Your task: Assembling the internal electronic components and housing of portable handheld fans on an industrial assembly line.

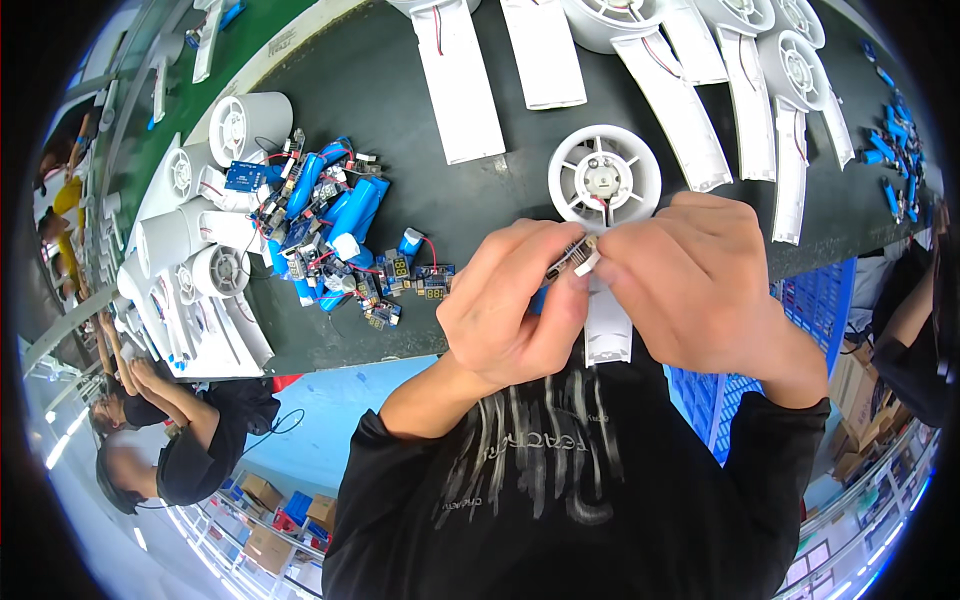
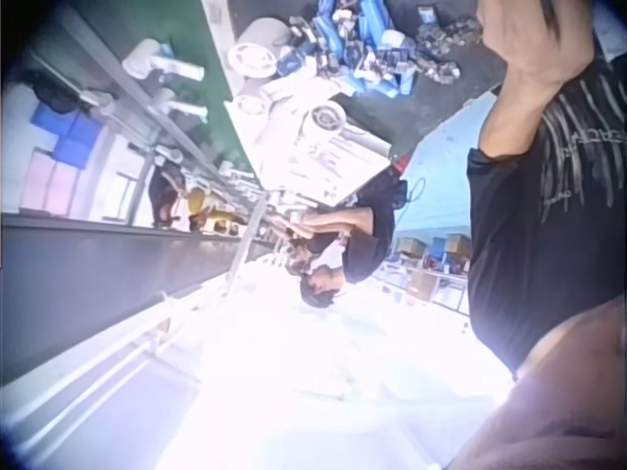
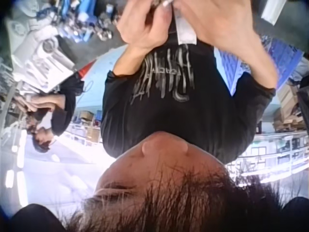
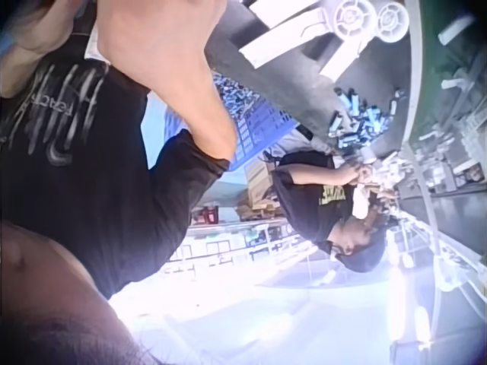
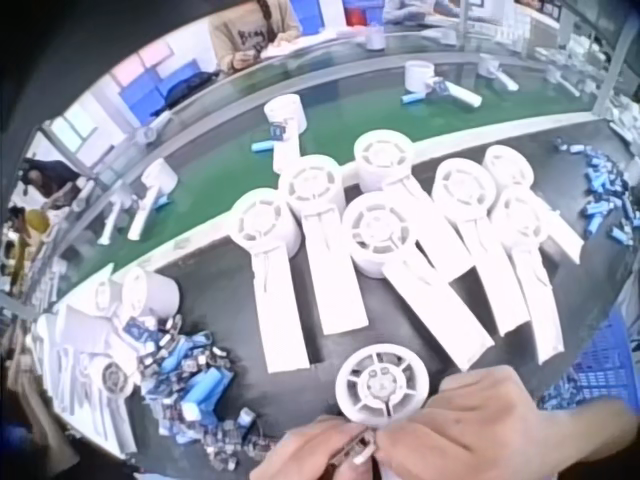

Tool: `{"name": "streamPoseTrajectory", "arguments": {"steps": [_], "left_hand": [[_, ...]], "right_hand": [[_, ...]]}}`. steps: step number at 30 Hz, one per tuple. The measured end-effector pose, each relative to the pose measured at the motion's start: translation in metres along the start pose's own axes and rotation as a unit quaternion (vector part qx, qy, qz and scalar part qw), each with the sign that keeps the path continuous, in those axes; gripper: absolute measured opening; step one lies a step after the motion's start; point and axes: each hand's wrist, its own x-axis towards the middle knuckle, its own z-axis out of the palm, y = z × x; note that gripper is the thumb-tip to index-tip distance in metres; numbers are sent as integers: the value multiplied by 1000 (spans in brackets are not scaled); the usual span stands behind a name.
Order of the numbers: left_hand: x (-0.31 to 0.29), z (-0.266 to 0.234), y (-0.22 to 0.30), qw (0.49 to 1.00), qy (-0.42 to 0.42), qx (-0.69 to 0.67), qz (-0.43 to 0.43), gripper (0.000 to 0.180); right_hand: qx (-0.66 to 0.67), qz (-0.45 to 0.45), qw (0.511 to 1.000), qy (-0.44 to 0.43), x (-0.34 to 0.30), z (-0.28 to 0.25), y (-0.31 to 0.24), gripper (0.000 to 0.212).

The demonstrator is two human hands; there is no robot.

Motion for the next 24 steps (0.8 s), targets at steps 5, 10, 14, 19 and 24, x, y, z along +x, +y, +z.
{"name": "streamPoseTrajectory", "arguments": {"steps": [5,10,14,19,24], "left_hand": [[2,-3,1,999,-14,-33,-27,26],[1,-2,-6,999,-5,-51,10,26],[0,-3,-6,997,-6,-78,0,25],[2,-2,-5,997,-8,-76,3,24],[2,-2,-6,998,-12,-56,13,23]], "right_hand": [[53,-8,998,36,-1,9,5,15],[61,-15,994,92,-2,17,10,16],[68,1,996,59,-4,14,6,15],[92,-1,994,61,-5,15,7,15],[113,-3,992,57,-5,15,10,14]]}}
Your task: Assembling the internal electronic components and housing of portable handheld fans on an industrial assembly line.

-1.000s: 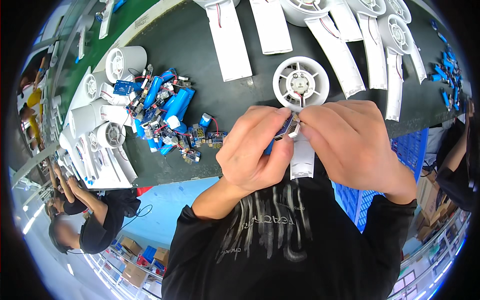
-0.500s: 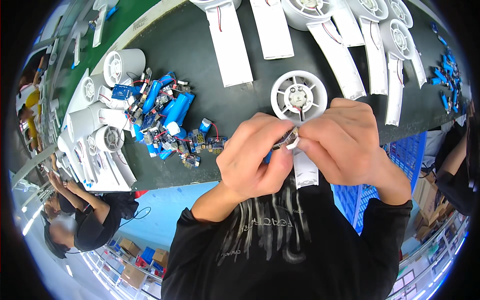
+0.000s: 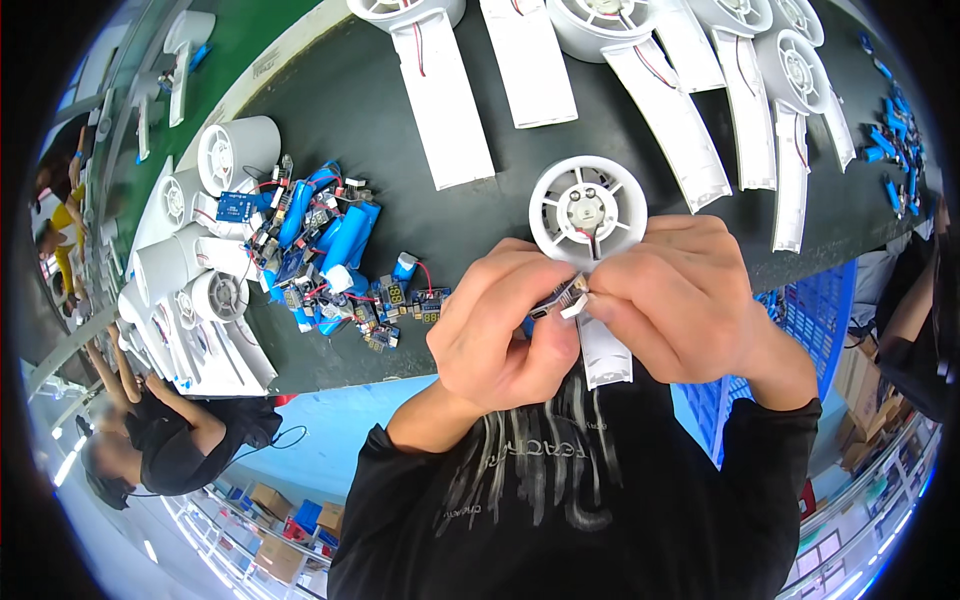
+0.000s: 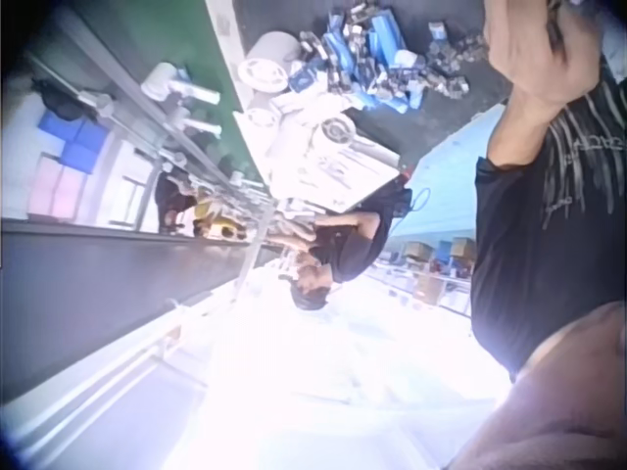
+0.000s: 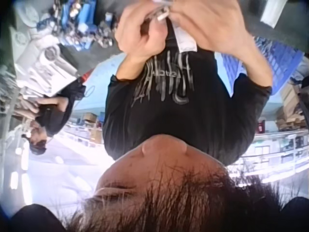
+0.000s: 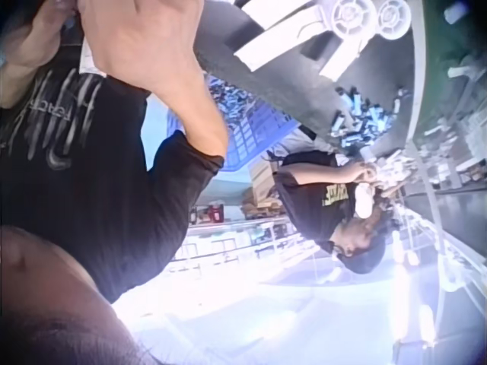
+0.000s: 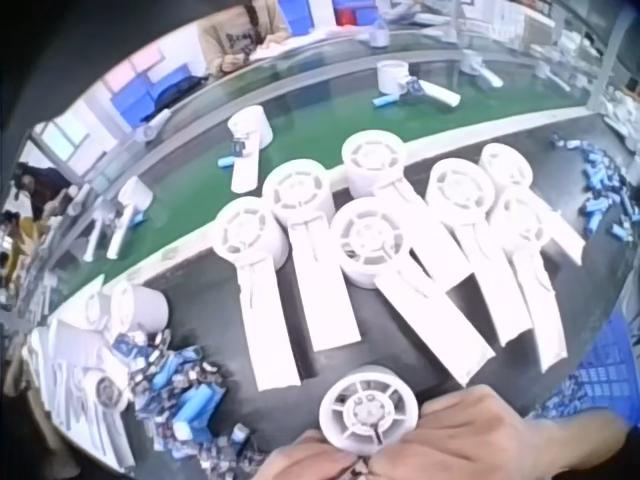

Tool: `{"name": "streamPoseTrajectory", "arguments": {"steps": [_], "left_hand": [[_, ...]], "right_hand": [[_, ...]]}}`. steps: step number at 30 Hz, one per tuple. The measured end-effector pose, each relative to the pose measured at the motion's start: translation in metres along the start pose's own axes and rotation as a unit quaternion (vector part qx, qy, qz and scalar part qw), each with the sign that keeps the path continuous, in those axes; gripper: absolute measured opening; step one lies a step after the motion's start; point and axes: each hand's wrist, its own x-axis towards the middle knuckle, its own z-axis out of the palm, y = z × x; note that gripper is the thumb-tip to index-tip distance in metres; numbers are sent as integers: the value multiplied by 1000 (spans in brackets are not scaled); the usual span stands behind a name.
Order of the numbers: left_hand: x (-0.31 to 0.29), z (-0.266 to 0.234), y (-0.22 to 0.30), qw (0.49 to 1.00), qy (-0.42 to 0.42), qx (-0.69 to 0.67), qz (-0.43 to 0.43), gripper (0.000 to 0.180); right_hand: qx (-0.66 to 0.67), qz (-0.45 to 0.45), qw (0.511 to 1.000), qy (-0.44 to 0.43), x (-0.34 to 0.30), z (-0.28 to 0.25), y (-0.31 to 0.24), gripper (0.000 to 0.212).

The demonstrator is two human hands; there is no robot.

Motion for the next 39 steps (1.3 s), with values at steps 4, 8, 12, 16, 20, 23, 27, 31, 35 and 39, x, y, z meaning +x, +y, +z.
{"name": "streamPoseTrajectory", "arguments": {"steps": [4,8,12,16,20,23,27,31,35,39], "left_hand": [[0,0,-3,1000,-8,-8,17,25],[1,-3,-5,999,-29,-6,35,26],[0,-5,-5,998,-44,3,40,27],[0,-4,-4,999,-38,5,21,27],[-1,-1,-4,999,-26,14,15,27],[0,2,-3,999,-32,7,17,27],[-1,0,-5,999,-36,2,22,26],[-3,1,-6,999,-37,21,25,27],[-3,-2,-5,997,-51,37,32,27],[-2,0,-5,997,-55,47,42,28]], "right_hand": [[15,3,1000,-9,-2,0,4,14],[8,-17,1000,10,-5,6,9,14],[-5,-36,999,20,-8,6,13,15],[-17,-22,999,29,-13,12,15,16],[-6,-30,998,59,-16,19,17,17],[14,-33,997,71,-17,17,19,19],[22,-44,995,90,-16,20,21,21],[20,-45,994,94,-16,21,21,20],[21,-40,996,79,-17,20,21,19],[19,-48,995,82,-18,19,22,18]]}}
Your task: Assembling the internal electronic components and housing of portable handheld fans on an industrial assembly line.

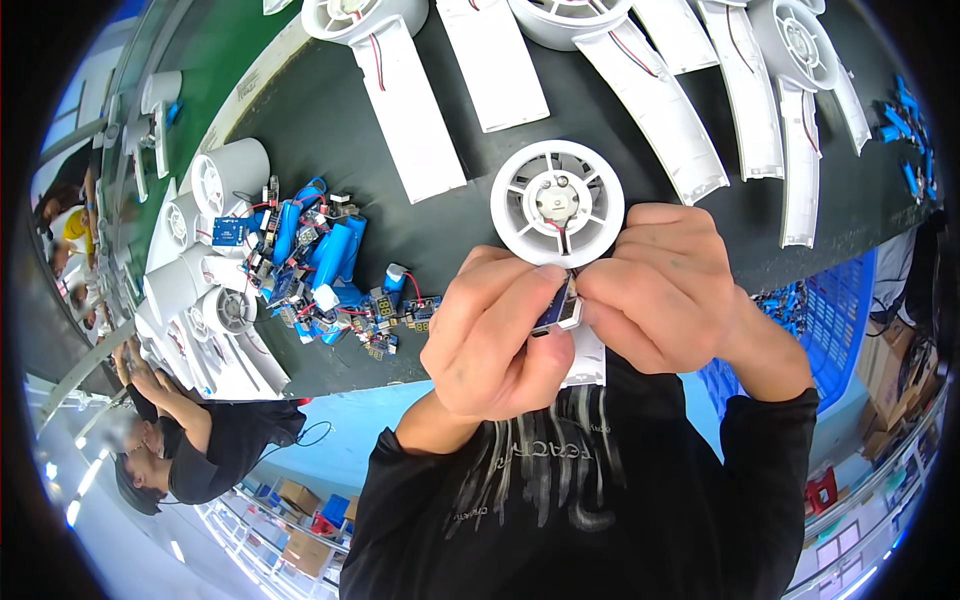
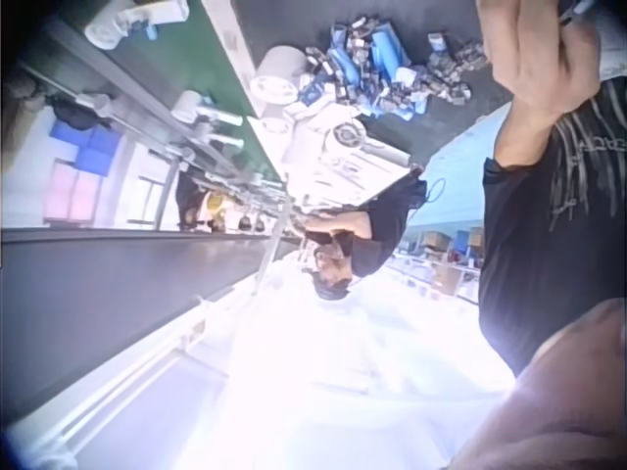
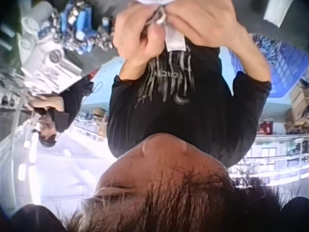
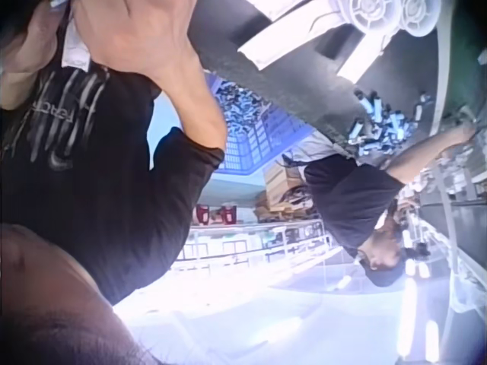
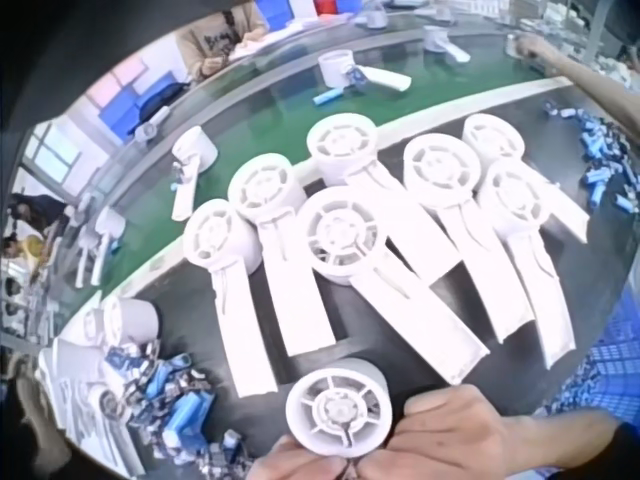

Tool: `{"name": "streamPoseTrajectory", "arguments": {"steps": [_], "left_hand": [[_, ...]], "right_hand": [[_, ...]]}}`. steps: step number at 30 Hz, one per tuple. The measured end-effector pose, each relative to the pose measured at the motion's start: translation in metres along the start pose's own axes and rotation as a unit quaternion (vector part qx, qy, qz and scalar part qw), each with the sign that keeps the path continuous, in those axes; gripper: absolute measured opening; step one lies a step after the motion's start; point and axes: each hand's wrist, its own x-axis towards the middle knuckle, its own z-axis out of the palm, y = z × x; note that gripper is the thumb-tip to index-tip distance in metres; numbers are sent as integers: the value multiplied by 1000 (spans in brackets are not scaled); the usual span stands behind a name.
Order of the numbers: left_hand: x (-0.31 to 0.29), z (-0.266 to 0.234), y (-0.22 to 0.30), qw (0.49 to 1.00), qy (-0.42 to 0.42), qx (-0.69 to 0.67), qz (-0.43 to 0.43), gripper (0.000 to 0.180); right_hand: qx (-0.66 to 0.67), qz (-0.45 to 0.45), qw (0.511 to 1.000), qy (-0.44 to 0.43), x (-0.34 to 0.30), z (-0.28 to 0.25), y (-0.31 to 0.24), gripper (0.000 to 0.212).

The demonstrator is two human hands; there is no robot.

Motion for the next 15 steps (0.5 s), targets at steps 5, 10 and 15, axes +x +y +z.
{"name": "streamPoseTrajectory", "arguments": {"steps": [5,10,15], "left_hand": [[-1,2,1,1000,7,-6,-2,27],[-1,1,0,1000,1,-1,8,27],[1,3,0,1000,6,3,28,27]], "right_hand": [[9,-22,999,36,1,3,2,18],[18,-23,999,29,0,3,4,19],[12,-22,1000,0,-1,-1,3,20]]}}
